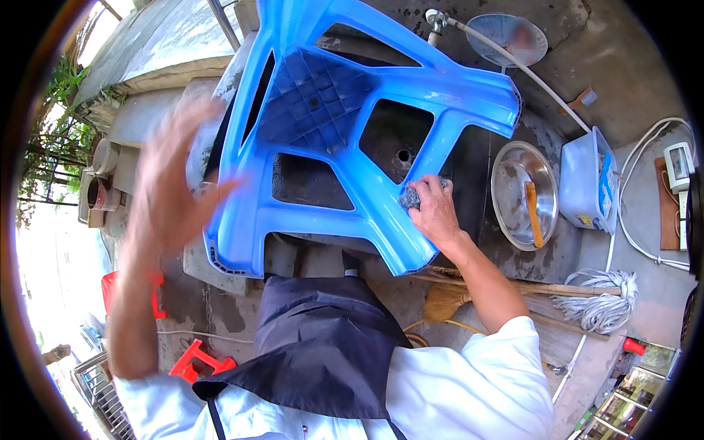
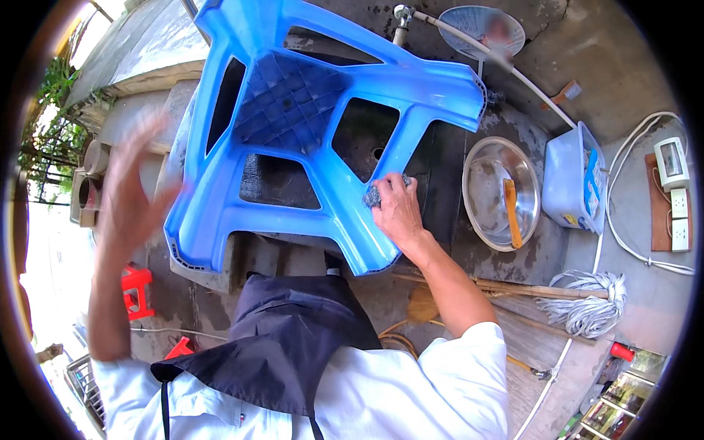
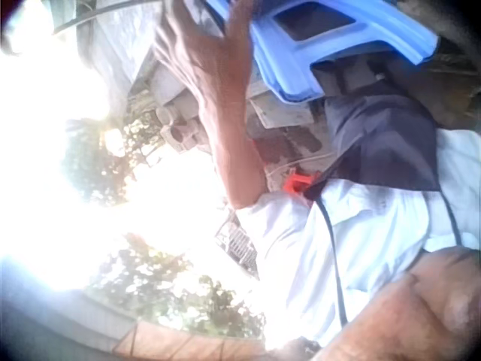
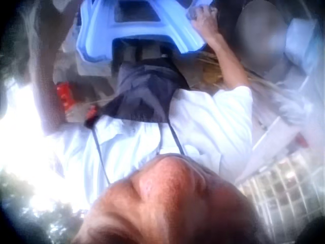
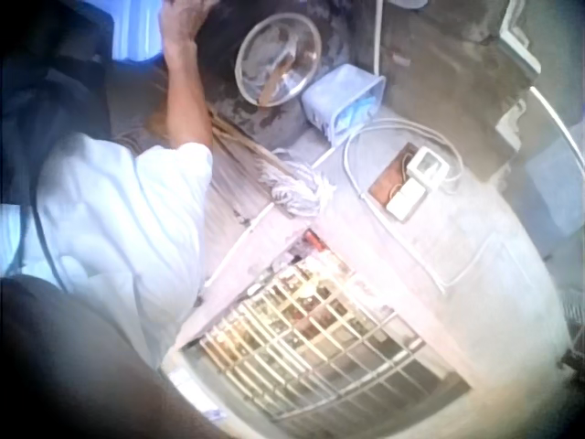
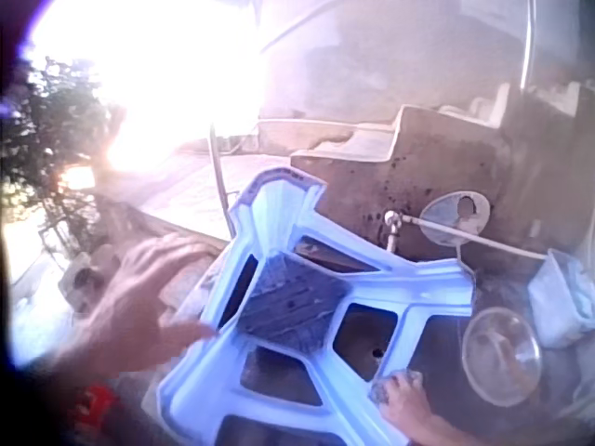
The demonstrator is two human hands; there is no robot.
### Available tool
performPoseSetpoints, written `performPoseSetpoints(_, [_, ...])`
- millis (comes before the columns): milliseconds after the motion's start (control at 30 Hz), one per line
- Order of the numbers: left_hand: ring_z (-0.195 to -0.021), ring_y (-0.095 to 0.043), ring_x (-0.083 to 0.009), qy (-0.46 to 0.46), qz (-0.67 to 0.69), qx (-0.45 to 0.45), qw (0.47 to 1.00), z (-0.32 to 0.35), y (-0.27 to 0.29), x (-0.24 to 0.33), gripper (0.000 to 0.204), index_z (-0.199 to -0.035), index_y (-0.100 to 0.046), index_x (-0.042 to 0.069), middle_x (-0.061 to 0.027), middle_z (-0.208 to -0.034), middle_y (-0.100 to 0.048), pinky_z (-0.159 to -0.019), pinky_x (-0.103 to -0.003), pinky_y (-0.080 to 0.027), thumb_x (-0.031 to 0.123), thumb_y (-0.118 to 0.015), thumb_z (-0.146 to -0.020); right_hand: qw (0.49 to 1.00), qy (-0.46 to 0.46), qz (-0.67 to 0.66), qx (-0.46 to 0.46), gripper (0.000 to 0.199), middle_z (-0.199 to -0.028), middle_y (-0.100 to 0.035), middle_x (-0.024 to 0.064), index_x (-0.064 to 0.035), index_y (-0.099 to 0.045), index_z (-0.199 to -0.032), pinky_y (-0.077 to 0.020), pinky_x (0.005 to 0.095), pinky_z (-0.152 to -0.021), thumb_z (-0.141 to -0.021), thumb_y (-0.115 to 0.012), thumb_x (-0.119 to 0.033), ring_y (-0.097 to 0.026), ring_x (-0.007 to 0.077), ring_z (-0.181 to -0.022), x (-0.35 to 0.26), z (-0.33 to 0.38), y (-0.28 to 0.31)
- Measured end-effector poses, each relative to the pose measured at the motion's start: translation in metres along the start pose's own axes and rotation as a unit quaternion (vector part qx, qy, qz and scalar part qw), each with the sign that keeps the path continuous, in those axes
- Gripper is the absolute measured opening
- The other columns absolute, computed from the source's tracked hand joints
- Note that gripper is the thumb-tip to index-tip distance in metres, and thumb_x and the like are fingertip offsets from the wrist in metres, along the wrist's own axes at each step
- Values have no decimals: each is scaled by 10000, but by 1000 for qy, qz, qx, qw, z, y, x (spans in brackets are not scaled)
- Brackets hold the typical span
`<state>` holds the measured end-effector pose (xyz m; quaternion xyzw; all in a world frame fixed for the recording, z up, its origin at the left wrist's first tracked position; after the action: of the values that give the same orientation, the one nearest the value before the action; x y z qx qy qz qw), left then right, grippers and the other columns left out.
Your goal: The person scrubs a blue plastic stool with a steel wool pad under running water, then sets it aside. They pick up a red plastic stool and scrub it thoroughly with a brush under running water, rotating it to clean multiple sides.
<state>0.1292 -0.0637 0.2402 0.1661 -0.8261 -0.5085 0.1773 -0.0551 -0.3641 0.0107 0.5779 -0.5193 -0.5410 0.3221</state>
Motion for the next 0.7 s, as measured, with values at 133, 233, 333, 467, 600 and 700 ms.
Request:
performPoseSetpoints(133, [-1246,-597,-341,275,245,-11,930,110,-41,-2,580,-1370,-560,-24,-218,-1342,-608,-1059,-415,-458,146,-788,-864,997,34,33,-65,303,-1089,-591,178,-5,-684,-1021,-436,497,-943,-726,-708,-68,-542,394,-1031,-12,4,-4])
performPoseSetpoints(233, [-1062,-646,-236,374,303,69,874,162,-81,-5,416,-1375,-574,-28,-191,-1272,-635,-930,-340,-501,-4,-490,-968,975,113,143,-127,218,-1054,-593,172,-18,-674,-936,-440,486,-905,-732,-709,-88,-543,382,-1012,-16,-11,-10])
performPoseSetpoints(333, [-1066,-623,-174,458,355,129,804,179,-96,5,404,-1386,-564,-36,-126,-1236,-655,-941,-304,-488,-18,-479,-991,952,166,255,-41,99,-1014,-592,150,-53,-656,-858,-437,443,-836,-777,-666,-110,-550,348,-998,-1,-80,34])
performPoseSetpoints(467, [-1059,-595,-104,470,384,198,770,218,-108,6,366,-1383,-560,-51,-59,-1188,-670,-958,-259,-471,-8,-494,-1025,907,208,354,91,3,-944,-587,123,-90,-608,-814,-433,436,-814,-812,-610,-89,-559,309,-948,4,-149,68])
performPoseSetpoints(600, [-978,-560,-72,496,395,292,716,251,-119,1,285,-1309,-605,-38,-23,-1102,-661,-892,-224,-451,22,-554,-1035,939,122,321,-12,67,-919,-582,121,-87,-589,-874,-462,450,-802,-811,-609,-92,-577,326,-919,-5,-97,4])
performPoseSetpoints(700, [-910,-550,-64,472,320,301,765,236,-110,3,242,-1256,-617,-31,-21,-1022,-658,-845,-217,-451,11,-560,-1025,954,175,202,-133,78,-951,-599,141,-62,-615,-882,-487,443,-844,-810,-633,-85,-595,354,-940,-31,-34,-46])
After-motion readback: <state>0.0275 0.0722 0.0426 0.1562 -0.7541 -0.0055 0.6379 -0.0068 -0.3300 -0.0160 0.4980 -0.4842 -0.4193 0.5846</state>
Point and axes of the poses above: each hand's wrist, its own z-axis away from the middle knuckle, its own y-axis out of the back of the hand, x = y × z, the point moved 7 cm from there along -z, towards the middle knuckle
